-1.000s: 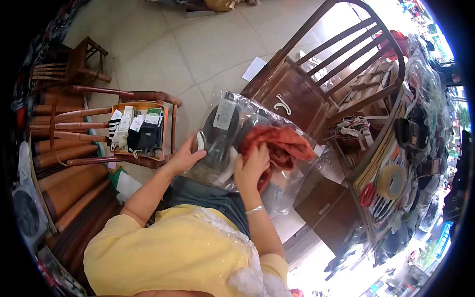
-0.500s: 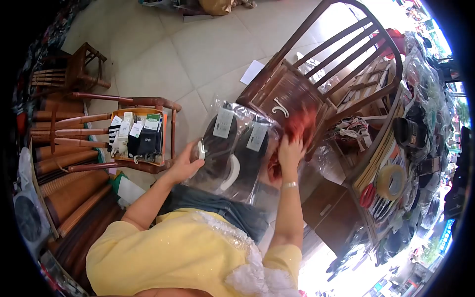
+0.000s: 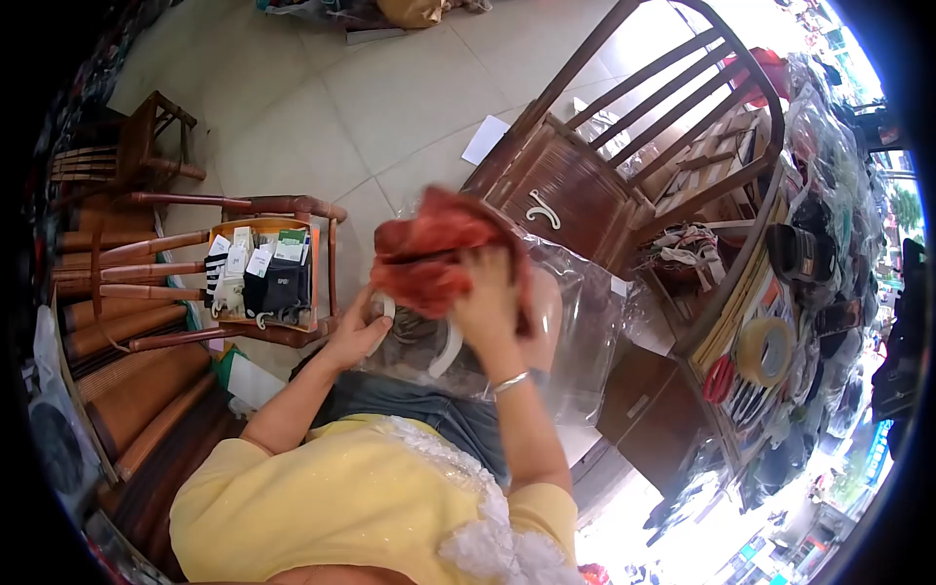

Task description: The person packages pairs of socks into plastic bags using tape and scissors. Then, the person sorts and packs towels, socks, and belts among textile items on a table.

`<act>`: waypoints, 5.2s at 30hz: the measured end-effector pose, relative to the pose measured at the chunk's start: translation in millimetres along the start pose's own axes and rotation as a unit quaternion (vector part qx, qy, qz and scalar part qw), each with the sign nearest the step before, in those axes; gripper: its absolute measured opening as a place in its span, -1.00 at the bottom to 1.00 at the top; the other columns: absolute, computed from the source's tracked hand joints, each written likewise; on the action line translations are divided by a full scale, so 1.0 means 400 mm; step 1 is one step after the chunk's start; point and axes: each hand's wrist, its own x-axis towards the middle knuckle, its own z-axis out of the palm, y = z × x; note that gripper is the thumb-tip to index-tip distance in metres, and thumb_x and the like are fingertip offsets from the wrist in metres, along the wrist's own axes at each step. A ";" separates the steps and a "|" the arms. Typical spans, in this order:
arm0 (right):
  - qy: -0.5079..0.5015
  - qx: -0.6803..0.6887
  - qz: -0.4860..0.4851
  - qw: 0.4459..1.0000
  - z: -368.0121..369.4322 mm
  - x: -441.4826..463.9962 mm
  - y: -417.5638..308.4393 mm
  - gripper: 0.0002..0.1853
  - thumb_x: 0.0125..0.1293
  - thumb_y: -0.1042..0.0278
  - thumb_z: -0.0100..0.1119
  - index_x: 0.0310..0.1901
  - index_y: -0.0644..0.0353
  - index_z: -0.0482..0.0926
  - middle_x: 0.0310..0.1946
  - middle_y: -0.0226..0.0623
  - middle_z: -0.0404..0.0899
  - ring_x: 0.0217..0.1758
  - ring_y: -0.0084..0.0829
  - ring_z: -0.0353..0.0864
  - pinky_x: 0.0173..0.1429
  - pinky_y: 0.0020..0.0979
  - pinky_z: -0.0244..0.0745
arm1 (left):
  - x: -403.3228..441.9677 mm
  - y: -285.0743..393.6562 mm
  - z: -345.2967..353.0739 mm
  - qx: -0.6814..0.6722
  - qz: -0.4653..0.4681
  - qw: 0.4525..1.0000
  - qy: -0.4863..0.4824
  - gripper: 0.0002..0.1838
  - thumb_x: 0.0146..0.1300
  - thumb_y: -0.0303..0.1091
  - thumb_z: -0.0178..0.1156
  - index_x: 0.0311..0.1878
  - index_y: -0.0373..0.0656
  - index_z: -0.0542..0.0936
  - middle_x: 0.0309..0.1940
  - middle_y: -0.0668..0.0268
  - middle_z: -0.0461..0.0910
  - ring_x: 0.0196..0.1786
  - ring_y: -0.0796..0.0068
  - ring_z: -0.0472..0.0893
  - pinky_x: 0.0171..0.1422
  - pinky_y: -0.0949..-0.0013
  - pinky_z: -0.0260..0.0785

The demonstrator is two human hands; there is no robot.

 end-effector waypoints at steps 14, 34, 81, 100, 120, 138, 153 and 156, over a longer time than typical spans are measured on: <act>-0.004 0.113 -0.037 0.993 -0.164 -0.283 -0.041 -0.31 0.13 0.23 0.15 0.30 0.29 0.25 0.36 0.10 0.16 0.45 0.16 0.04 0.46 0.14 -0.13 | 0.000 -0.044 -0.146 0.021 -0.018 0.997 0.076 -0.28 0.27 -0.35 0.15 0.43 -0.24 0.07 0.22 0.24 0.29 0.23 0.45 0.31 0.34 0.38 0.13; 0.139 0.296 0.019 0.945 -0.147 -0.256 0.057 -0.75 0.20 0.41 0.08 -0.12 0.31 0.57 -0.27 -0.10 0.57 -0.17 -0.19 0.57 -0.03 -0.25 0.45 | -0.047 -0.046 -0.056 0.001 -0.005 0.994 0.111 -0.31 0.30 -0.42 0.13 0.43 -0.21 0.06 0.15 0.27 0.37 0.11 0.54 0.41 0.17 0.43 0.29; 0.129 0.040 0.025 0.991 0.026 0.235 0.111 -0.79 0.13 0.32 0.04 -0.24 0.24 0.47 -0.25 0.03 0.54 -0.15 0.04 0.50 -0.01 -0.01 0.38 | -0.041 -0.055 -0.037 -0.031 0.022 0.994 0.099 -0.32 0.30 -0.54 0.05 0.45 -0.16 0.04 0.06 0.26 0.44 -0.02 0.59 0.45 0.05 0.50 0.32; 0.192 0.156 0.108 0.963 -0.018 -0.154 0.202 -0.69 0.13 0.36 0.08 -0.06 0.19 0.46 -0.04 -0.01 0.48 -0.01 0.04 0.50 0.04 -0.15 0.42 | -0.032 -0.058 -0.085 -0.015 0.033 0.991 0.131 -0.36 0.26 -0.47 0.12 0.40 -0.19 0.18 0.17 0.26 0.41 0.20 0.46 0.40 0.30 0.39 0.22; 0.083 0.304 -0.105 0.943 -0.340 -0.239 0.075 -0.47 -0.09 0.31 0.32 0.02 0.18 0.52 -0.07 -0.18 0.54 0.15 -0.13 0.47 0.23 -0.05 0.38 | -0.110 0.105 -0.010 0.602 0.426 0.665 -0.119 -0.75 0.08 -0.35 0.16 -0.14 0.13 0.62 -0.08 0.48 0.55 -0.03 0.46 0.49 0.08 0.35 0.29; -0.105 -0.033 -0.259 0.960 -0.083 -0.100 -0.173 -0.69 -0.08 0.26 0.18 -0.24 0.13 0.63 -0.05 -0.20 0.55 0.13 -0.06 0.41 0.35 0.22 0.01 | -0.160 -0.057 -0.110 -0.055 0.006 0.980 0.188 -0.57 0.34 -0.32 0.05 0.25 -0.24 0.41 0.20 0.21 0.41 0.22 0.39 0.40 0.32 0.33 0.21; -0.117 0.028 -0.290 0.950 -0.021 0.027 -0.254 -0.30 0.09 0.03 0.27 0.29 0.02 0.35 0.34 -0.11 0.24 0.48 -0.01 0.00 0.46 0.17 -0.24 | -0.128 -0.063 -0.114 -0.300 -0.078 0.949 0.058 -0.63 0.40 -0.21 0.03 0.18 -0.16 0.45 0.01 0.33 0.57 0.03 0.53 0.55 0.09 0.38 0.43; -0.166 0.063 -0.328 0.928 0.008 -0.060 -0.309 -0.23 -0.10 -0.03 0.41 0.21 -0.01 0.41 0.32 -0.17 0.27 0.48 -0.14 0.07 0.47 0.18 -0.25 | -0.133 -0.082 -0.103 -0.365 -0.064 0.928 0.046 -0.61 0.40 -0.23 0.04 0.23 -0.16 0.42 0.05 0.35 0.55 0.04 0.57 0.54 0.08 0.45 0.42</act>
